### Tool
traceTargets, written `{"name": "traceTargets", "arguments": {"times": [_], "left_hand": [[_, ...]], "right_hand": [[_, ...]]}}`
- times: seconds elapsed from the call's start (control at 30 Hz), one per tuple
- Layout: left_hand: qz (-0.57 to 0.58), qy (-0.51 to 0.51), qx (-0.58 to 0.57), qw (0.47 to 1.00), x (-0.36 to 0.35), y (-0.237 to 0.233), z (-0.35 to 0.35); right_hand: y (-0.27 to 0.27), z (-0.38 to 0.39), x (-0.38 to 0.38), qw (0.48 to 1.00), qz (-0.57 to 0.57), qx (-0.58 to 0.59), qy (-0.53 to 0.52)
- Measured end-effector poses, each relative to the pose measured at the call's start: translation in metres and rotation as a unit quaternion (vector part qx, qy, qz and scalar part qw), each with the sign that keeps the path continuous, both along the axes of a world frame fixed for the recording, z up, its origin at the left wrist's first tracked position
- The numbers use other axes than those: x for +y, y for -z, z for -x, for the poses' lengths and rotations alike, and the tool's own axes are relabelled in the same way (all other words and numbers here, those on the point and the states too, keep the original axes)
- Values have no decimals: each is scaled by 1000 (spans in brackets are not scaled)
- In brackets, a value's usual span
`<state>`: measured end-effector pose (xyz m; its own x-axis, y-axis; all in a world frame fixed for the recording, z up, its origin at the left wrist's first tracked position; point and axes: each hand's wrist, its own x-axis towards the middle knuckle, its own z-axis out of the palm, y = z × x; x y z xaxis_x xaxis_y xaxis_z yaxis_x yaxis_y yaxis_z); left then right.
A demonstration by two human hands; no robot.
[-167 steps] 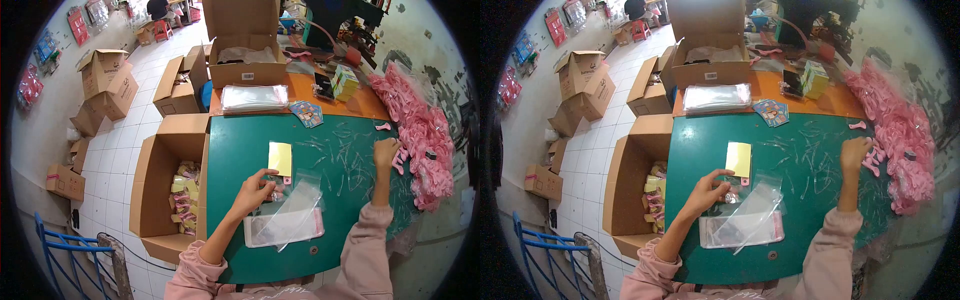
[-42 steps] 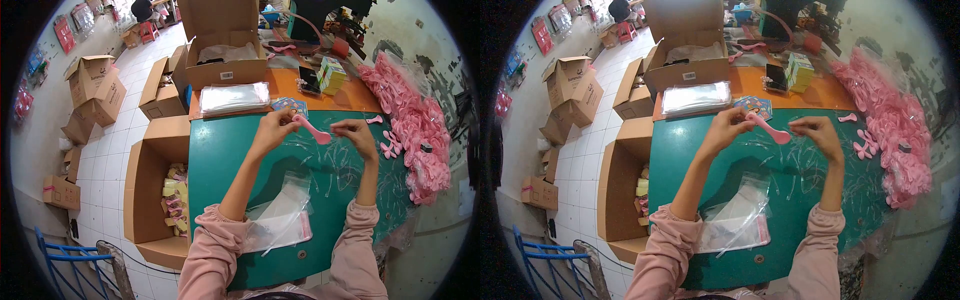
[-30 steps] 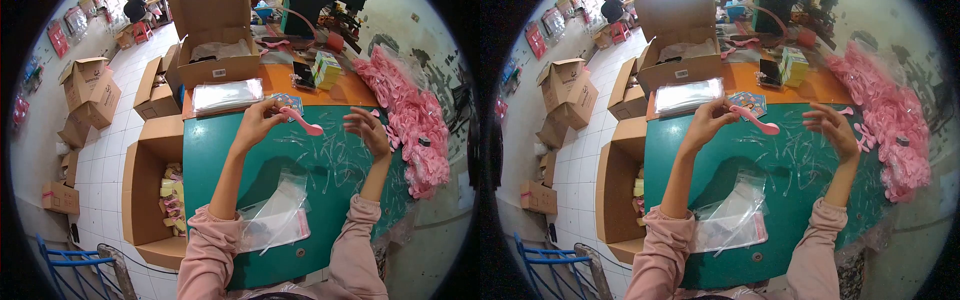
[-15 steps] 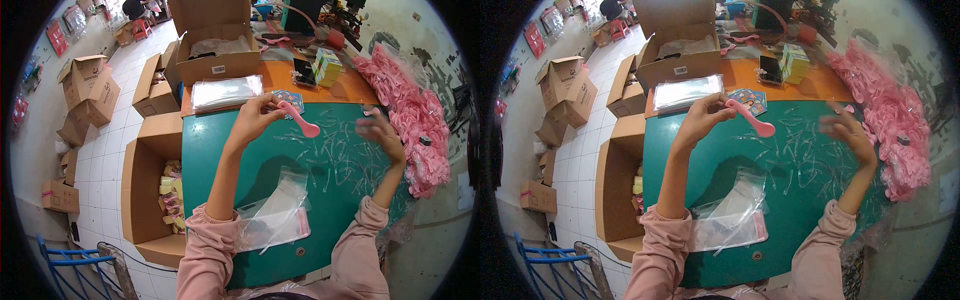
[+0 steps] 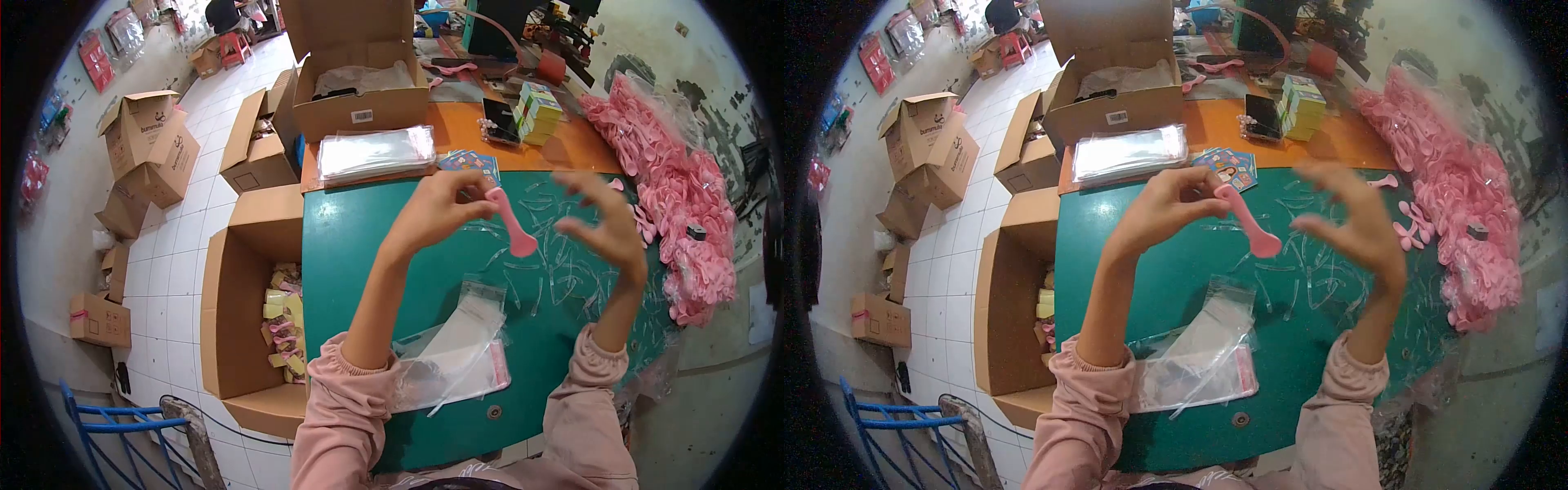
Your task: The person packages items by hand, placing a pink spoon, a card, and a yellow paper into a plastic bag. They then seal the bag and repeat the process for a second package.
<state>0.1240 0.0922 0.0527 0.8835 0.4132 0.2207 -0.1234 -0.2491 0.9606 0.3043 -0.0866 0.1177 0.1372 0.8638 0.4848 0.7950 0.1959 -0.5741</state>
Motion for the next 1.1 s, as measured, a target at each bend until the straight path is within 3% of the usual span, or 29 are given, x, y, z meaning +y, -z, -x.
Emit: {"name": "traceTargets", "arguments": {"times": [0.03,0.1,0.2,0.27,0.3,0.4,0.5,0.6,0.63,0.73,0.83,0.93,1.1], "left_hand": [[-4,11,20,1000,-7,-10,1],[-63,-29,-8,998,-28,-20,3],[-113,-113,-59,985,-66,-6,8],[-186,-129,-93,970,-79,11,14],[-109,-111,-100,983,-87,10,16],[-76,-132,-96,984,-89,13,19],[-18,-212,-20,977,-97,20,27],[-320,-200,186,907,-113,60,50],[-330,-157,204,908,-117,67,59],[-305,-94,158,934,-117,71,78],[-180,-17,168,969,-109,65,92],[-84,-41,122,988,-99,63,95],[-5,28,126,992,-69,49,90]], "right_hand": [[-4,19,7,994,70,-82,27],[-7,35,11,972,221,78,11],[-14,31,3,977,208,32,28],[-12,43,4,986,156,-34,-55],[-11,49,5,985,128,-67,-93],[-4,57,7,983,120,-70,-117],[-1,54,7,992,119,-35,-29],[-5,51,8,995,101,-15,9],[-6,50,8,996,92,-14,18],[-1,42,9,995,90,-34,21],[3,42,11,995,93,-25,5],[2,50,13,990,131,44,9],[-3,53,12,991,116,64,-3]]}}
